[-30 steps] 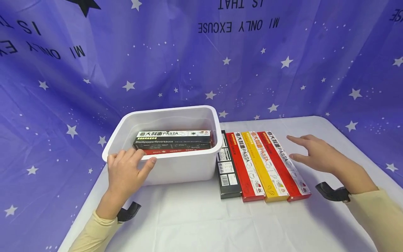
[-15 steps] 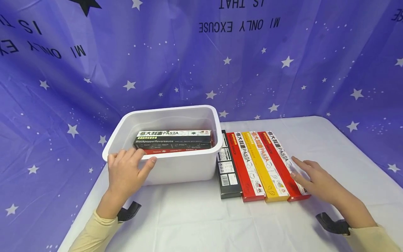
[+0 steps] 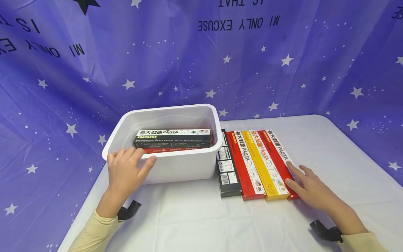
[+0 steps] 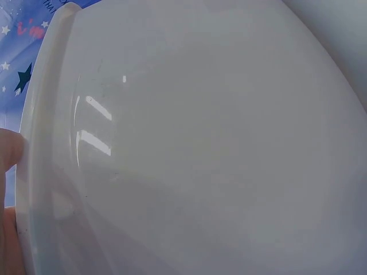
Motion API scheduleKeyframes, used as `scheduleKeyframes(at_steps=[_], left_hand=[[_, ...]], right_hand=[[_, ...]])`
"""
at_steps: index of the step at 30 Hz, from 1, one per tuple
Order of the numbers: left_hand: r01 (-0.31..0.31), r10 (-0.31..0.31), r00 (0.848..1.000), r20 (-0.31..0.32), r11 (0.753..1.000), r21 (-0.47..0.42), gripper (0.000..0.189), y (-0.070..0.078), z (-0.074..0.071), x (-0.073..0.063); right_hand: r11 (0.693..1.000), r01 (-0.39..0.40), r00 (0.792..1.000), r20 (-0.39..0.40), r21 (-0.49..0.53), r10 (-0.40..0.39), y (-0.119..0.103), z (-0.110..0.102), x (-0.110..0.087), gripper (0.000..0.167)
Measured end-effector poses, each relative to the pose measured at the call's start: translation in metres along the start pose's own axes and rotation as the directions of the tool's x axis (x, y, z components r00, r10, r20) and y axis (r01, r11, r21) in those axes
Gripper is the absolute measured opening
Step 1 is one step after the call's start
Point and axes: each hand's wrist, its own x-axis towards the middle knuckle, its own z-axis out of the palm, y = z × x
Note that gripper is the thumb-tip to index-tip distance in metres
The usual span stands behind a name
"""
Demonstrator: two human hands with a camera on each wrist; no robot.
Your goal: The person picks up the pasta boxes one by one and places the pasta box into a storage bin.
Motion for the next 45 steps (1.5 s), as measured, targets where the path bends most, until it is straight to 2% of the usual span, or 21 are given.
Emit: scheduleKeyframes(at_steps=[8, 18, 28, 45], left_hand=[[-0.005, 0.005, 1.0, -0.014, 1.0, 0.007, 0.076, 0.001, 0.001, 0.001], [0.0, 0.0, 1.0, -0.003, 1.0, 0.007, 0.074, 0.001, 0.0, 0.001], [0.005, -0.006, 1.0, 0.014, 1.0, 0.004, 0.073, 0.001, -0.001, 0.001], [-0.001, 0.001, 1.0, 0.005, 1.0, 0.015, 0.078, 0.0, -0.001, 0.001]], right_hand=[[0.997, 0.003, 1.0, -0.021, -0.074, -0.005, -0.005, 0.012, 0.0, 0.07], [0.994, -0.032, 0.999, -0.017, -0.104, 0.031, -0.008, 0.012, 0.001, 0.07], [0.979, -0.137, 0.99, -0.002, -0.152, 0.138, 0.013, 0.005, 0.006, 0.077], [0.969, -0.184, 0.983, -0.054, -0.166, 0.178, 0.014, 0.011, 0.007, 0.084]])
